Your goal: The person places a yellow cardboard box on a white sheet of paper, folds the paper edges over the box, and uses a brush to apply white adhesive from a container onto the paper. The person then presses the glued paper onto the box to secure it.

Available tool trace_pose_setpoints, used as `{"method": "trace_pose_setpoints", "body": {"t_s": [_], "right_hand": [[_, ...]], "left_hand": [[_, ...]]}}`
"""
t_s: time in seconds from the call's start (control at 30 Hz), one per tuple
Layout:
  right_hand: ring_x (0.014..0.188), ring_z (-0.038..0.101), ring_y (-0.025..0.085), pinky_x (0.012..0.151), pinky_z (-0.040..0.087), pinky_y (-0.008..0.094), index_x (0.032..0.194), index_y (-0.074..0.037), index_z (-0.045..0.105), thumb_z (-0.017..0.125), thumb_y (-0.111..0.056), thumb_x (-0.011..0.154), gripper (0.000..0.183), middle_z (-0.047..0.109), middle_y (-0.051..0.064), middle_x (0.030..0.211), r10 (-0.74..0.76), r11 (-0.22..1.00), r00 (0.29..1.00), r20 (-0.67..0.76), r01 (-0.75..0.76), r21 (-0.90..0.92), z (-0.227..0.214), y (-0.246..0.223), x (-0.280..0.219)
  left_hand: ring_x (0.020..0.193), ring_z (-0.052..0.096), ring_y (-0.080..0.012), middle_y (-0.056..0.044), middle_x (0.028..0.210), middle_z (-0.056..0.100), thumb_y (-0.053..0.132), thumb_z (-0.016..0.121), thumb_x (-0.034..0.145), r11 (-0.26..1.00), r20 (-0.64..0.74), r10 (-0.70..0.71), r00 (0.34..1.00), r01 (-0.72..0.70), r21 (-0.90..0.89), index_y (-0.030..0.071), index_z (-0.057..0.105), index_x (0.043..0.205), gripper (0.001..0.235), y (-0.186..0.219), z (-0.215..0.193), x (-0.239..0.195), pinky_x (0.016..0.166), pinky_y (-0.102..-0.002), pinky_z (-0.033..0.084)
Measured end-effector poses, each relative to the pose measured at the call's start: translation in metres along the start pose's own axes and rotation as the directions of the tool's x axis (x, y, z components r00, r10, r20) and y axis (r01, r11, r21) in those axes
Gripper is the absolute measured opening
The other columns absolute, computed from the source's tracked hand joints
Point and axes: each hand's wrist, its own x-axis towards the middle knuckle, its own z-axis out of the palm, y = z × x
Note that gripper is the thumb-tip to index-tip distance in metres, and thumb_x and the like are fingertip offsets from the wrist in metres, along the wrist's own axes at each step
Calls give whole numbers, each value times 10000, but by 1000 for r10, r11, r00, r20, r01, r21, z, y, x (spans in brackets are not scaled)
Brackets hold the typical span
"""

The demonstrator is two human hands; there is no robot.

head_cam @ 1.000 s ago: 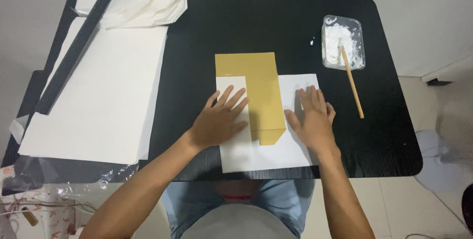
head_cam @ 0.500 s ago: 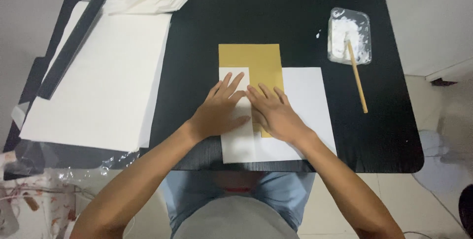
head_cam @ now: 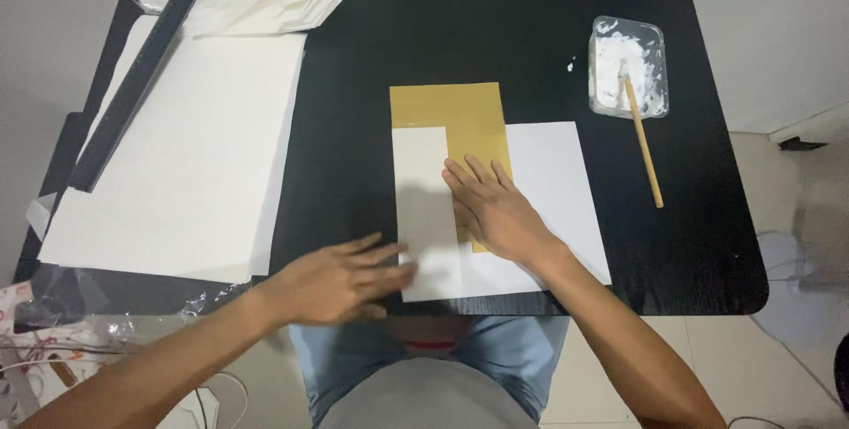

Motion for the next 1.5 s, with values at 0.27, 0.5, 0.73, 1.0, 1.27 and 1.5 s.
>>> {"method": "trace_pose_setpoints", "body": {"t_s": [0.27,0.5,0.73,1.0,1.27,1.5], "right_hand": [[1525,237,406,1216,158,562,1575,-120,329,365,-322,1087,530,313,98,1657,-225,973,948,-226,229,-10,38,33,7],[1551,198,282,1278,85,523,1623,-222,270,367,-312,1074,564,290,-2,1677,-7,998,1000,-19,8,64,-2,6,1],[1495,300,415,1260,133,560,1540,-3,406,512,-169,975,598,401,236,1582,80,987,971,-226,-45,155,12,42,-8],[1464,270,568,1150,137,724,1565,136,275,558,-471,983,887,363,432,1522,588,805,768,-253,-526,275,4,62,-38],[1011,694,491,892,532,637,1624,51,158,776,-190,868,1006,536,371,1422,649,742,689,-322,-480,468,-24,64,-57],[980,735,451,774,588,539,1046,-26,794,726,-270,885,300,785,223,993,680,707,712,-174,-575,411,-15,104,-81]], "left_hand": [[822,596,-334,-106,838,573,212,654,989,814,-377,120,918,-308,-492,16,688,884,224,13,-16,11,806,-459,509],[1440,443,-267,-25,1483,541,224,629,944,938,-201,-334,921,346,26,100,708,1207,301,-76,18,48,1132,-425,444],[1500,299,-156,74,1597,358,335,501,1007,905,45,-417,908,410,117,207,661,1261,327,-78,21,61,1205,-419,332],[1495,300,-161,49,1555,416,341,440,1056,901,-29,-430,902,431,45,229,630,1298,328,-73,19,62,1205,-434,300],[1468,354,-151,90,1552,427,305,513,1034,915,-147,-402,904,401,-39,243,634,1245,251,-77,33,60,1197,-455,341],[1461,333,-155,85,1504,437,349,542,1021,917,-128,-391,911,397,25,251,628,1257,269,-82,22,63,1175,-446,339]]}}
